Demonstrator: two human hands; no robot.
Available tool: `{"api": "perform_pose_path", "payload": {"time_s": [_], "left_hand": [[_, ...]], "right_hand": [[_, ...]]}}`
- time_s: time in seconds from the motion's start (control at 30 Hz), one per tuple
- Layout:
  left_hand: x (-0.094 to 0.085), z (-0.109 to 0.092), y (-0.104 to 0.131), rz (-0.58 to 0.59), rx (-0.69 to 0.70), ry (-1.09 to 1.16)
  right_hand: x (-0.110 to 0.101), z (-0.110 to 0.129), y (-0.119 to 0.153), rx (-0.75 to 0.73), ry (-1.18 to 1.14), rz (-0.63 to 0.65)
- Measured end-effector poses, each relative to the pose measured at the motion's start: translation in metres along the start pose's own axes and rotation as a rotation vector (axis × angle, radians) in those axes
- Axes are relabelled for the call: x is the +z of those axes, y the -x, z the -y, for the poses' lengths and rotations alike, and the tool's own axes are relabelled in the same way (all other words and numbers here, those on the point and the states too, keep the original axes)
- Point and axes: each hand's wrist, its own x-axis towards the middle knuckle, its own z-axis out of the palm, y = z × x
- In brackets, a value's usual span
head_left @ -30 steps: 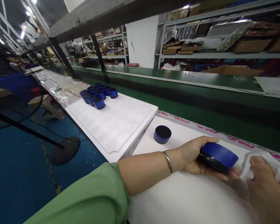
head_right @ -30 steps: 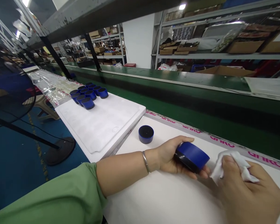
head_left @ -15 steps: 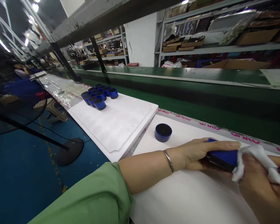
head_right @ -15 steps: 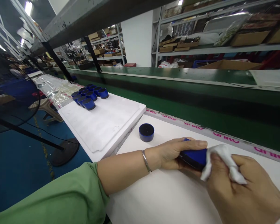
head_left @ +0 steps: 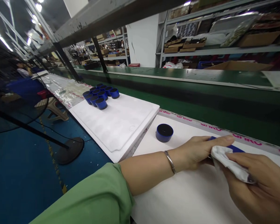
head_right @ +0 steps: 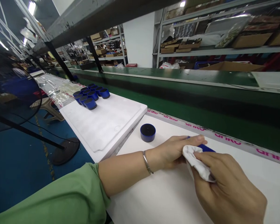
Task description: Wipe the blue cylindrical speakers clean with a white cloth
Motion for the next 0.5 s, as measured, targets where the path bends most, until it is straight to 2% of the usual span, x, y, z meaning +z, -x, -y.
{"api": "perform_pose_path", "payload": {"time_s": [0.07, 0.1, 0.2, 0.3, 0.5], "left_hand": [[0.002, 0.001, 0.002, -0.037, 0.029, -0.01], [0.002, 0.001, 0.002, -0.045, 0.034, -0.008], [0.002, 0.0, 0.002, -0.05, 0.047, 0.015], [0.001, -0.001, 0.002, -0.054, 0.062, 0.027], [-0.002, 0.001, 0.002, -0.081, 0.087, 0.015]], "right_hand": [[-0.001, 0.017, -0.003, -0.063, -0.026, -0.008], [-0.001, 0.021, -0.003, -0.029, -0.028, -0.024], [-0.002, 0.019, -0.001, 0.203, -0.044, -0.044], [-0.001, 0.012, 0.003, 0.353, -0.072, -0.04], [0.0, 0.013, 0.0, 0.335, -0.094, -0.053]]}}
